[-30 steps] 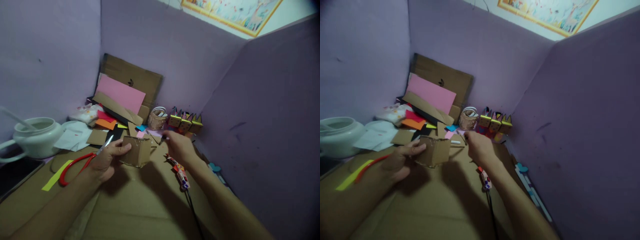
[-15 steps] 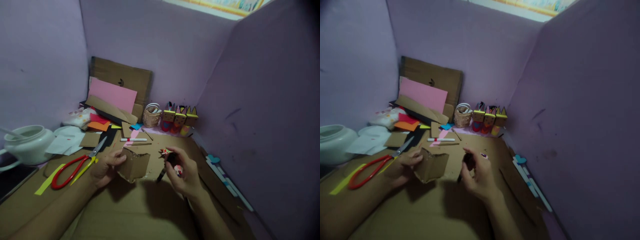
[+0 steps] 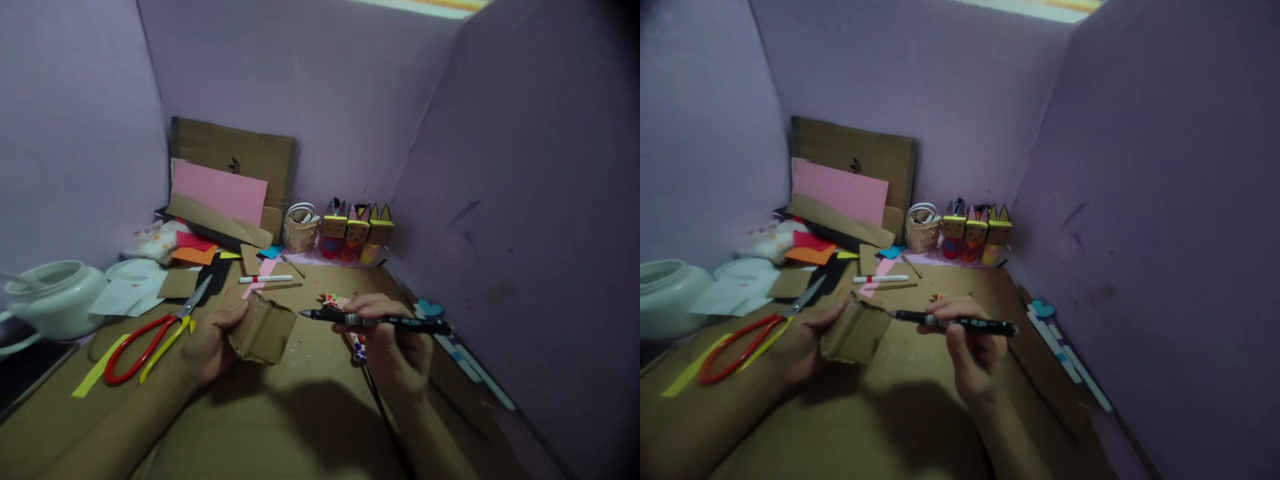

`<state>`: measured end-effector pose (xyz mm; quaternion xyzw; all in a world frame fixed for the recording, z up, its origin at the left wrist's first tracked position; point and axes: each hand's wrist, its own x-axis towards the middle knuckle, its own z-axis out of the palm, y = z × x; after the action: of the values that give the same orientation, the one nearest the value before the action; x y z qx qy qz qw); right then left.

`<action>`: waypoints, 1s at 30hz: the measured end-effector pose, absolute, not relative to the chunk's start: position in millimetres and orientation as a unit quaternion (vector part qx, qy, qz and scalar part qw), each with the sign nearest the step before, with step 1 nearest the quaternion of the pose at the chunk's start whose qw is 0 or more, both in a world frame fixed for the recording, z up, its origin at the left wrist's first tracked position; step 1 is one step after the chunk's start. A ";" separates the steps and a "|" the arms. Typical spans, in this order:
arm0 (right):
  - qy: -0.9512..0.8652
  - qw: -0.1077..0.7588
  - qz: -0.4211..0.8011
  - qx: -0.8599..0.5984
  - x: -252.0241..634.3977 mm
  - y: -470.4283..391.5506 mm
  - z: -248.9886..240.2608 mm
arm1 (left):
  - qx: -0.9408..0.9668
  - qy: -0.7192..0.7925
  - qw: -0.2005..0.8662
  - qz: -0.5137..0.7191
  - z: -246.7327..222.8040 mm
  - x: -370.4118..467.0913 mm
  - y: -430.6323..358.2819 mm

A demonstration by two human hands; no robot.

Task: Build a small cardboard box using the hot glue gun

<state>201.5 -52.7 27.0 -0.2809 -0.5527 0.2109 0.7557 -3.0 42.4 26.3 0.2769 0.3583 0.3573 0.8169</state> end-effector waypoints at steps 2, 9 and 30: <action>-0.586 0.736 0.175 -0.289 197.1 -55.1 24.8 | 0.279 0.368 0.816 0.347 25.8 -1.0 40.4; -0.675 0.656 0.085 -0.328 194.0 -59.3 24.6 | 0.281 0.372 0.822 0.327 26.7 4.0 34.2; -0.633 0.685 0.103 -0.347 189.1 -55.5 19.9 | 0.404 0.322 0.792 0.326 18.8 -6.7 39.9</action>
<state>189.1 -55.5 19.9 -0.3475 -0.6326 0.1028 0.6845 -6.7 39.9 18.8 0.4040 0.3219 0.3260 0.7918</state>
